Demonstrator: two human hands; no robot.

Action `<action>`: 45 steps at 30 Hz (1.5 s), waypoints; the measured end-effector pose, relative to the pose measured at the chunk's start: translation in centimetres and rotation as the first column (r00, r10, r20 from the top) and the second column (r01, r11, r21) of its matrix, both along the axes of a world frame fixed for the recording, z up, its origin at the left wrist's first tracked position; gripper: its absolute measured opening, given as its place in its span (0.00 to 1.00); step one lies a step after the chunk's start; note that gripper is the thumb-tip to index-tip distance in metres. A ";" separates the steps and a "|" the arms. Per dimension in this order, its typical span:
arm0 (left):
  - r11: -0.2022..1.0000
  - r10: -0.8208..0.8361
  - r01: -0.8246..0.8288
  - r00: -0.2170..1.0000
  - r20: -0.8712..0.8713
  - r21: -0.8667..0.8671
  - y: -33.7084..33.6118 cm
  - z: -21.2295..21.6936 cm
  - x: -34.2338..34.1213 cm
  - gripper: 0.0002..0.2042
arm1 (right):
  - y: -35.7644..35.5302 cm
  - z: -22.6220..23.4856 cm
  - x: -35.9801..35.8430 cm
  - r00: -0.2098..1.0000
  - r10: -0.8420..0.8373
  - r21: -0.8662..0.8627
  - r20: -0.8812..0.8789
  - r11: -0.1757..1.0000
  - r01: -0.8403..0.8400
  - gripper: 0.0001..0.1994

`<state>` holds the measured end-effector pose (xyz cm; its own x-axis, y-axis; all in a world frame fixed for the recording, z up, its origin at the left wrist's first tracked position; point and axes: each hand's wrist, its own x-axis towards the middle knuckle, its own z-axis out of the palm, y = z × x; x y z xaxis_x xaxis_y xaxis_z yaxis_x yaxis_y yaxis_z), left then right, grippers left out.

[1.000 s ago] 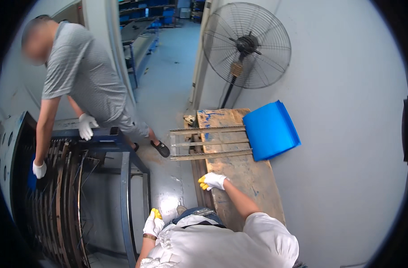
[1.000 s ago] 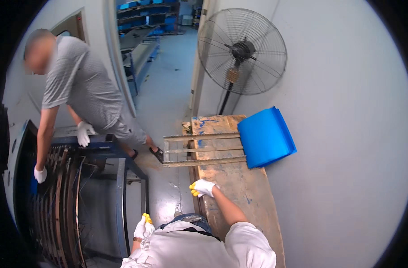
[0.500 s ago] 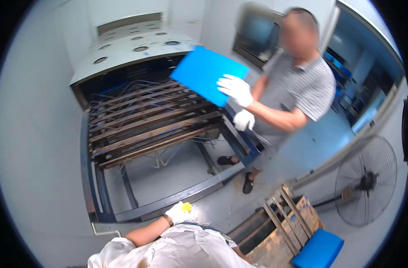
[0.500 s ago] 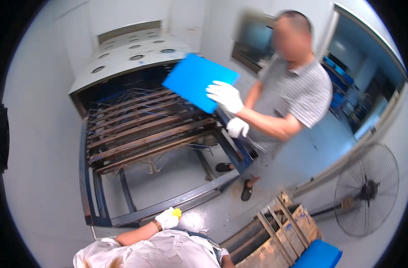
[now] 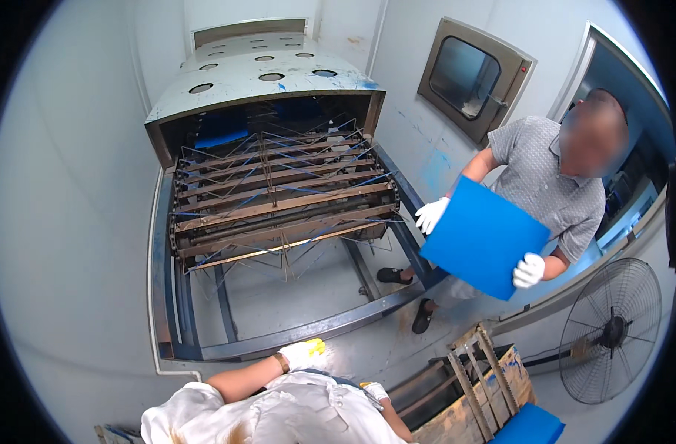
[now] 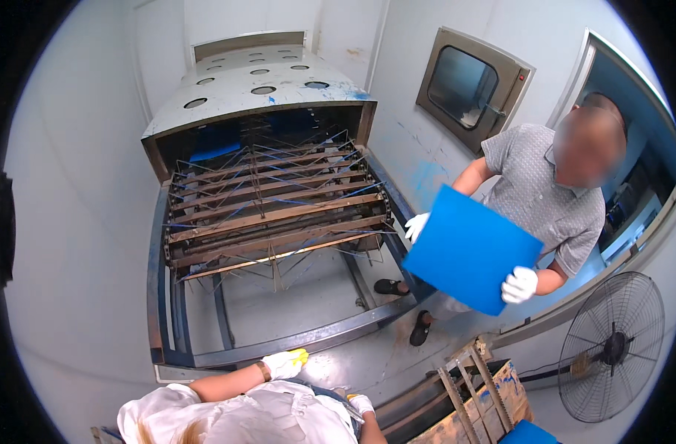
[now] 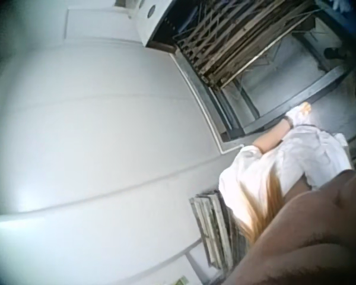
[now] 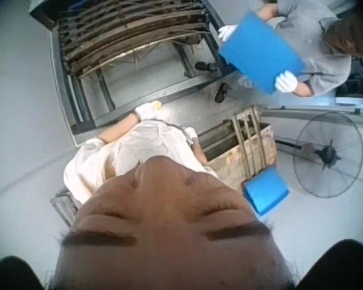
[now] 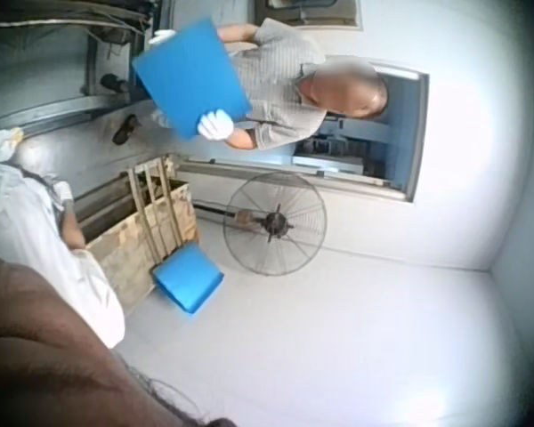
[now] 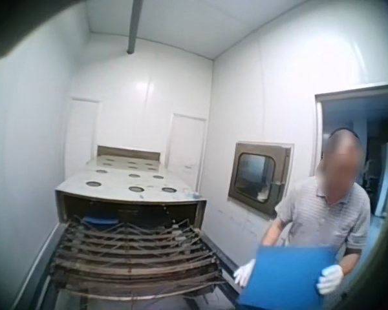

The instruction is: The person repeatedly picks up blue rectangular plates from a metal rack and stacks them onto a wooden pallet. A coworker assists by placing additional plates onto the rack for the person to retrieve. The person wears white gloves and handles the plates one by one in a continuous loop.

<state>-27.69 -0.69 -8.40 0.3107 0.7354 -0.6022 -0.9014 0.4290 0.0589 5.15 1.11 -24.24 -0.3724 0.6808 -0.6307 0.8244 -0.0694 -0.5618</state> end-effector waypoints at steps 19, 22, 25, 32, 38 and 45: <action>0.755 0.105 0.549 0.439 -0.892 0.359 1.5 -6.2 -3.6 0.11 | -3.6 1.6 0.1 0.638 -0.766 -0.719 0.072 0.404 0.566 0.12; 0.994 0.072 -0.059 0.988 0.137 -0.097 2.1 -0.6 -3.8 0.12 | -3.3 1.6 -0.1 0.607 -0.791 -0.746 0.076 0.358 0.561 0.12; 0.787 0.128 0.488 0.470 -0.874 0.378 1.5 -6.5 -4.1 0.12 | -2.9 1.7 -0.9 0.596 -0.798 -0.769 0.092 0.324 0.551 0.12; 0.999 -0.017 0.016 1.000 -0.025 -0.033 3.4 2.0 -4.8 0.09 | -2.4 1.3 -2.0 0.551 -0.826 -0.802 0.121 0.246 0.545 0.13; 0.995 -0.091 0.094 0.990 0.112 -0.018 3.6 -0.4 -5.9 0.10 | -2.3 1.3 -2.5 0.547 -0.825 -0.819 0.142 0.213 0.533 0.14; 0.991 -0.049 0.060 0.994 0.095 -0.117 3.7 0.0 -6.7 0.12 | -2.0 1.6 -3.1 0.532 -0.832 -0.826 0.159 0.184 0.533 0.14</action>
